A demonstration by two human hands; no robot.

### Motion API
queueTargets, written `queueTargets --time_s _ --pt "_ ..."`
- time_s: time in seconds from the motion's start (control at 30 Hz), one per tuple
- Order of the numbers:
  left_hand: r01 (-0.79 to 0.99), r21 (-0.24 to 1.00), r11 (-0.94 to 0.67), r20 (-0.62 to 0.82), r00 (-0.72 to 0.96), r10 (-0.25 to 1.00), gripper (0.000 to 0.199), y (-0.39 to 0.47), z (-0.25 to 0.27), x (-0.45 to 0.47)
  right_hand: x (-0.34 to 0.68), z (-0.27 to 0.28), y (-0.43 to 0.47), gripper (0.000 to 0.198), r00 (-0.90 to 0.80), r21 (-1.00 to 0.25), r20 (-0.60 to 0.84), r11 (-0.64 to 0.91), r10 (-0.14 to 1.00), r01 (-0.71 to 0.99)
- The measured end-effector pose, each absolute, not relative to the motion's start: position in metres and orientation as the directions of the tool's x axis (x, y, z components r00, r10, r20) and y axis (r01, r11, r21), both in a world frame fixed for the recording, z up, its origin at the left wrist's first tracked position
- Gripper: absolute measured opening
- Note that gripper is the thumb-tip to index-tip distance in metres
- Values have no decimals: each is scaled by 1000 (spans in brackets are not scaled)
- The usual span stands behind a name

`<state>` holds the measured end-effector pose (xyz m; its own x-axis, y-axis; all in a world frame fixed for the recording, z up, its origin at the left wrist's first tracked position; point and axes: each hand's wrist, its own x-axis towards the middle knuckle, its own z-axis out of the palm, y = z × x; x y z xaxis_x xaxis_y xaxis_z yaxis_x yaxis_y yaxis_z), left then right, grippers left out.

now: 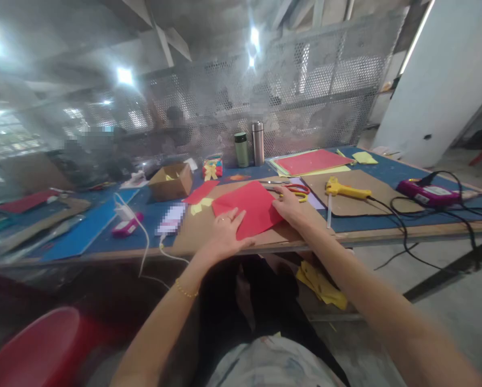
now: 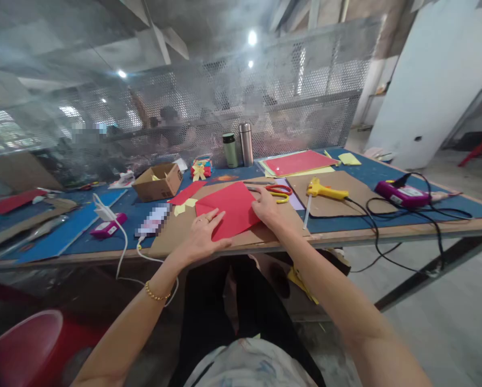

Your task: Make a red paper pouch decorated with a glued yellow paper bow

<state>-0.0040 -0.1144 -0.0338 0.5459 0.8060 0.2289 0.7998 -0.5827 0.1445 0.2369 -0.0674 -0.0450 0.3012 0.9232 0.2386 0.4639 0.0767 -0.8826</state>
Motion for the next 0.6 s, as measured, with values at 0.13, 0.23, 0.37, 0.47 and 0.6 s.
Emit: queueTargets --time_s 0.13,0.23,0.37,0.47,0.6 --pt "782 266 -563 176 535 826 73 -122 -40 -9 240 -40 -92 44 215 -831 226 73 950 551" --pt "728 292 -620 206 586 784 69 -126 -41 -20 244 -32 -107 35 189 -805 199 50 962 590" --pt "678 292 -674 256 623 739 69 -130 -46 -35 249 -23 -118 38 174 -803 144 12 974 596" --pt "660 348 -666 283 603 746 59 -128 -50 -45 250 -20 -120 36 142 -815 122 18 982 578" --pt "616 421 -666 248 628 738 49 -124 -47 -55 252 -23 -118 34 130 -851 158 68 979 521"
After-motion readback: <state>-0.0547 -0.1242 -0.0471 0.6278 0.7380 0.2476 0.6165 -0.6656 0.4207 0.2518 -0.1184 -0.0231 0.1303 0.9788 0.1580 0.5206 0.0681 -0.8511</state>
